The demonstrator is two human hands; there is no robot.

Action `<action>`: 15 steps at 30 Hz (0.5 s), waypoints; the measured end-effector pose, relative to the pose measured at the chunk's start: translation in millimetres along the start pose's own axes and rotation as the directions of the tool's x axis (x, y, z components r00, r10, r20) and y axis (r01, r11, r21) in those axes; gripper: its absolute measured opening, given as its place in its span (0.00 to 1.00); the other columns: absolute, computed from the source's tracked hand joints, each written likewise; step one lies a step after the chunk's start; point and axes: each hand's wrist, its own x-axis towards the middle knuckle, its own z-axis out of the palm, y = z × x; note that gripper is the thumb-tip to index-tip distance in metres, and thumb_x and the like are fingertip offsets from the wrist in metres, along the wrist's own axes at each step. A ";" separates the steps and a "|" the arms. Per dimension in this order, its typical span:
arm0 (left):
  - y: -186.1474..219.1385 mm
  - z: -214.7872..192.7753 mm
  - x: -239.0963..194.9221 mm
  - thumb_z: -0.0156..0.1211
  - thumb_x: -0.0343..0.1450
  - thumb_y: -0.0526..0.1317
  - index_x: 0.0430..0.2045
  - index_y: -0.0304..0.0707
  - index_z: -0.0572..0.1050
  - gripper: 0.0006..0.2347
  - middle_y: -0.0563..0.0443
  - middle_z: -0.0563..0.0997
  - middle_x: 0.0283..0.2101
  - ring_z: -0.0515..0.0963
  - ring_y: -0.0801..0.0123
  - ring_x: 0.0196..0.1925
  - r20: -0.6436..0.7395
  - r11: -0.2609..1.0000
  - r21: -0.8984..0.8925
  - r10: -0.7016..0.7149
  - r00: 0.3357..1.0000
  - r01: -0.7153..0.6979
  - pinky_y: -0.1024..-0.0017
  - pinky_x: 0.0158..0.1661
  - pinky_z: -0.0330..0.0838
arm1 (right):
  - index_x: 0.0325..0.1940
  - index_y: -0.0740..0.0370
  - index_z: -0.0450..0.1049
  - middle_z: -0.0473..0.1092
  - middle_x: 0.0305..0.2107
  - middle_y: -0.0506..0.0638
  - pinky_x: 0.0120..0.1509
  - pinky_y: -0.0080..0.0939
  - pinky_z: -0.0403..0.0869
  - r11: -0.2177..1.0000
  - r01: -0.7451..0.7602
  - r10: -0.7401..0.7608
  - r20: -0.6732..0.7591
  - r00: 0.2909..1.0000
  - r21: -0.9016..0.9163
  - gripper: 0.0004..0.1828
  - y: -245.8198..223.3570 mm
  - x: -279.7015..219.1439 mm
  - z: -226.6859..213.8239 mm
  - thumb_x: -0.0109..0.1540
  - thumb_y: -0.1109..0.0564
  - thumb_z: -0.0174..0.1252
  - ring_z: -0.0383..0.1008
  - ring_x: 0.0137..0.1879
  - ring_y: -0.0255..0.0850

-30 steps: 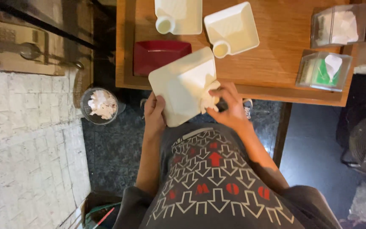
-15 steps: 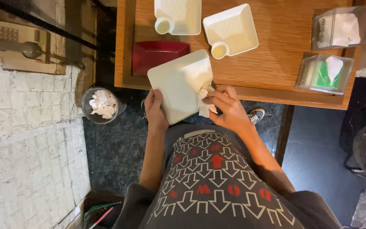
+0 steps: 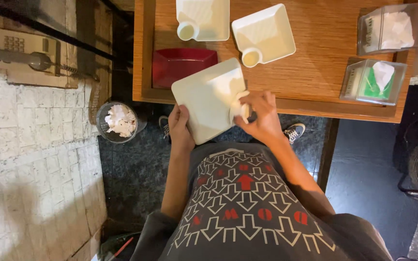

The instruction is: The person is wiping down small square plates and trays using a white cloth to clean them.

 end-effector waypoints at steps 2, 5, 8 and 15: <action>3.2 5.7 -1.2 0.52 0.78 0.54 0.63 0.35 0.69 0.25 0.46 0.82 0.46 0.81 0.65 0.45 -0.030 1.000 -0.004 0.017 0.999 -0.018 0.63 0.47 0.79 | 0.48 0.58 0.78 0.76 0.37 0.48 0.54 0.45 0.66 0.999 -0.038 0.039 -0.049 0.998 0.030 0.20 -8.1 1.1 8.4 0.52 0.58 0.70 0.68 0.45 0.46; 18.1 16.2 -2.1 0.52 0.78 0.54 0.63 0.37 0.70 0.24 0.47 0.82 0.46 0.81 0.66 0.46 -0.076 0.999 -0.002 0.051 0.996 -0.051 0.63 0.48 0.79 | 0.47 0.59 0.79 0.75 0.37 0.49 0.53 0.44 0.67 0.998 -0.031 0.034 -0.049 0.998 0.058 0.21 -22.5 -1.0 14.7 0.50 0.64 0.68 0.67 0.43 0.48; 19.0 7.5 -2.0 0.53 0.77 0.55 0.63 0.35 0.70 0.25 0.47 0.82 0.45 0.82 0.65 0.45 -0.099 0.999 -0.010 0.035 0.994 -0.036 0.63 0.48 0.80 | 0.46 0.58 0.81 0.76 0.37 0.50 0.52 0.43 0.67 0.997 0.062 -0.064 0.027 0.998 0.049 0.22 -33.7 0.4 8.1 0.47 0.67 0.66 0.67 0.43 0.48; -31.1 -14.5 1.5 0.55 0.77 0.54 0.59 0.34 0.72 0.23 0.47 0.83 0.43 0.84 0.65 0.45 -0.064 0.994 -0.101 -0.041 0.997 0.034 0.65 0.46 0.81 | 0.47 0.58 0.81 0.76 0.36 0.47 0.50 0.42 0.64 0.999 -0.034 0.030 -0.184 0.982 -0.019 0.23 -9.3 -13.2 18.7 0.47 0.62 0.71 0.68 0.42 0.45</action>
